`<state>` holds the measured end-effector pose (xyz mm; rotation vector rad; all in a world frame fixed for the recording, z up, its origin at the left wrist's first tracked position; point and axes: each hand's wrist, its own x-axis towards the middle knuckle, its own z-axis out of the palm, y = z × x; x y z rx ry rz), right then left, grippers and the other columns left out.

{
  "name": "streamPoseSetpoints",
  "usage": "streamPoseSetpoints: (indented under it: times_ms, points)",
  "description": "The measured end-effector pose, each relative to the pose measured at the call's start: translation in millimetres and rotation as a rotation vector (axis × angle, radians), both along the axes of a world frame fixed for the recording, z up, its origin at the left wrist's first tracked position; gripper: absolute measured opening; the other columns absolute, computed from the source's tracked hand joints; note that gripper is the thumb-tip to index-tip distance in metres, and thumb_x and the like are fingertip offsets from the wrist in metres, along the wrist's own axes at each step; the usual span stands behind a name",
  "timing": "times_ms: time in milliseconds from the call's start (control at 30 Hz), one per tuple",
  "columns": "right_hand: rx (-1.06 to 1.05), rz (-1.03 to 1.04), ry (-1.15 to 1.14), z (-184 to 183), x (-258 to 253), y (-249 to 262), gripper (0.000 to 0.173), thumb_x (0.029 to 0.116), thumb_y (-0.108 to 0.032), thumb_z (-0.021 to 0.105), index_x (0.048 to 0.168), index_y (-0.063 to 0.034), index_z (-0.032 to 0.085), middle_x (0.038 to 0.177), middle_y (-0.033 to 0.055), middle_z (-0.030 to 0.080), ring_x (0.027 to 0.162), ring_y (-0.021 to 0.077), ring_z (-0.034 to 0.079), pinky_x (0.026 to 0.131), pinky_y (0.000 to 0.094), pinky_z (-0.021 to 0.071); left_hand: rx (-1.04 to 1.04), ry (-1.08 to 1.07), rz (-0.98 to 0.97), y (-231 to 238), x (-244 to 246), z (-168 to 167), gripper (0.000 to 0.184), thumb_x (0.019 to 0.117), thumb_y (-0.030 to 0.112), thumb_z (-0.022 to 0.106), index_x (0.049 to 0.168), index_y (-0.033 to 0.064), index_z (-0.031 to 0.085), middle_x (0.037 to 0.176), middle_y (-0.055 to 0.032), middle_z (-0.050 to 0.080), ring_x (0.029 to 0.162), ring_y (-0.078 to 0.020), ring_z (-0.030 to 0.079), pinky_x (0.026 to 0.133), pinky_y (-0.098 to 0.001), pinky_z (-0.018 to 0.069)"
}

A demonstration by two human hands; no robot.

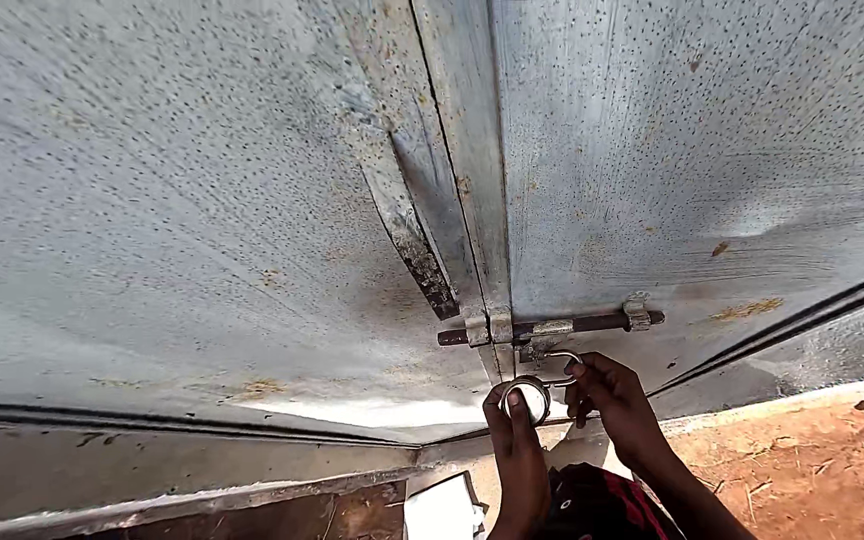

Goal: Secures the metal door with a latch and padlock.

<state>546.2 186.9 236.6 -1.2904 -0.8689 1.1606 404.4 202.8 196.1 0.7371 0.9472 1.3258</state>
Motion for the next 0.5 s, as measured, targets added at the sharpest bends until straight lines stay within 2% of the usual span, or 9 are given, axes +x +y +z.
streamPoseSetpoints:
  times_ms: [167,233,367,467,500]
  points:
    - [0.005,0.024,-0.142,-10,1,14,0.028,0.1084,-0.02,0.047,0.108,-0.0009,0.068,0.078,0.0139,0.071,0.062,0.0242,0.069,0.059,0.0358,0.0608,0.137,0.115,0.016,-7,-12,-4,0.033,0.1067,0.012,0.047,0.135,-0.0034,0.039,0.116,-0.0169,0.06,0.105,-0.0217,0.066,0.093,-0.0353,0.0581]
    - [-0.009,0.029,-0.237,-9,5,17,0.025,0.1069,-0.018,0.05,0.105,-0.0028,0.069,0.077,0.0113,0.072,0.06,0.0223,0.069,0.057,0.0343,0.0605,0.101,0.138,-0.031,-9,-12,-4,0.034,0.1065,0.011,0.048,0.136,-0.0035,0.038,0.115,-0.017,0.061,0.103,-0.0215,0.067,0.09,-0.0345,0.0593]
    - [-0.018,0.093,-0.429,-1,8,22,0.02,0.1046,-0.019,0.054,0.099,-0.0075,0.07,0.075,0.0049,0.072,0.058,0.0172,0.068,0.055,0.0319,0.06,-0.034,0.006,-0.108,-8,-14,-6,0.038,0.11,0.015,0.042,0.144,-0.002,0.041,0.122,-0.0218,0.062,0.107,-0.0296,0.067,0.092,-0.0428,0.0587]
    - [0.015,0.104,-0.515,-11,-10,31,0.021,0.1051,-0.022,0.052,0.098,-0.0109,0.069,0.072,0.0,0.071,0.057,0.0129,0.067,0.056,0.0306,0.0587,0.018,0.042,-0.054,-11,-23,-10,0.038,0.1101,0.015,0.04,0.145,0.0004,0.045,0.121,-0.0194,0.063,0.101,-0.0274,0.067,0.085,-0.0391,0.0601]
    - [0.019,0.111,-0.469,-17,-14,33,0.023,0.1054,-0.021,0.05,0.098,-0.0093,0.069,0.072,0.0013,0.071,0.056,0.0135,0.067,0.055,0.0305,0.0593,0.03,0.067,-0.049,-11,-28,-12,0.038,0.11,0.015,0.041,0.145,0.0008,0.046,0.12,-0.0195,0.063,0.098,-0.0273,0.068,0.081,-0.0385,0.0604]
